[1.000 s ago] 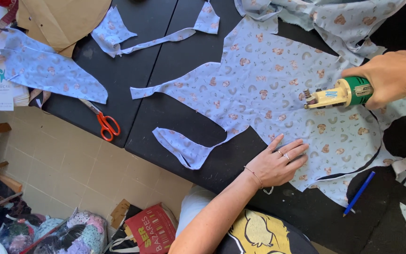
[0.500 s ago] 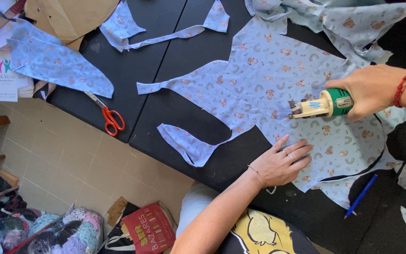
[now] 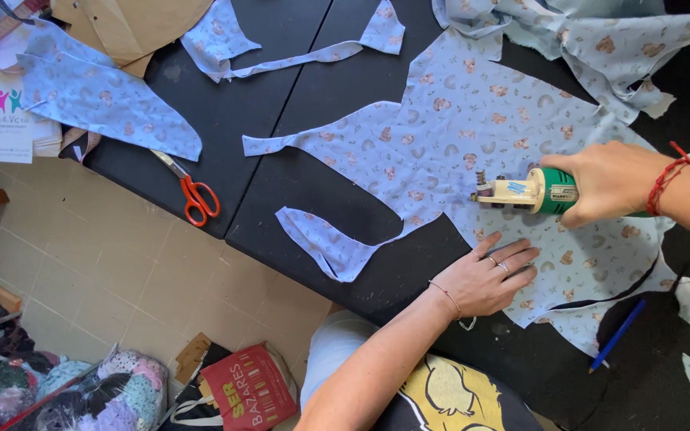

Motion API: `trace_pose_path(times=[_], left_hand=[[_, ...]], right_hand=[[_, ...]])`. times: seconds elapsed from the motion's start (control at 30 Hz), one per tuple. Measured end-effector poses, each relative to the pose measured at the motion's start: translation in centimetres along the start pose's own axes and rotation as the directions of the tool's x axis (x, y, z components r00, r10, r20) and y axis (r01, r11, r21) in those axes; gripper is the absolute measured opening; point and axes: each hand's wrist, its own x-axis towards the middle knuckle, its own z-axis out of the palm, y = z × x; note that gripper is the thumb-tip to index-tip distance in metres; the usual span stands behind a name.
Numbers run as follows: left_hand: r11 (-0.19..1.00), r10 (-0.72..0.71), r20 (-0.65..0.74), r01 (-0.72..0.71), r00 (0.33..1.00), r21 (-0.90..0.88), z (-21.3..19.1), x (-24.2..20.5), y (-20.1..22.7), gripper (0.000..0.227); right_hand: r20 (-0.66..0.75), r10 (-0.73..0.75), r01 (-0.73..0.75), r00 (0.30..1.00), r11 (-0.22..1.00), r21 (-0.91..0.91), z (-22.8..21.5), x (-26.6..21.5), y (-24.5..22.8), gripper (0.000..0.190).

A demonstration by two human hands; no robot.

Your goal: The person uses a rotary cutter to trim the edges of a light blue patterned fabric piece on a black table. They then use a cardboard template and a blue pen to mark a circular shape on the fabric before cutting it out with scissors.

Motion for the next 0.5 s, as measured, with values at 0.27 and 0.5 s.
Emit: trace_pose_path(times=[0.27, 0.5], left_hand=[[1.0, -0.006, 0.014, 0.005, 1.0, 0.024, 0.4, -0.3, 0.0, 0.024], [0.99, -0.134, -0.259, 0.12, 0.957, -0.068, -3.5, 0.9, -0.5, 0.007]], right_hand=[[-0.088, 0.013, -0.004, 0.996, 0.995, 0.105, 0.9, 0.2, -1.5, 0.07], [-0.068, 0.026, -0.01, 0.997, 0.975, 0.223, -0.8, -1.1, -3.4, 0.046]])
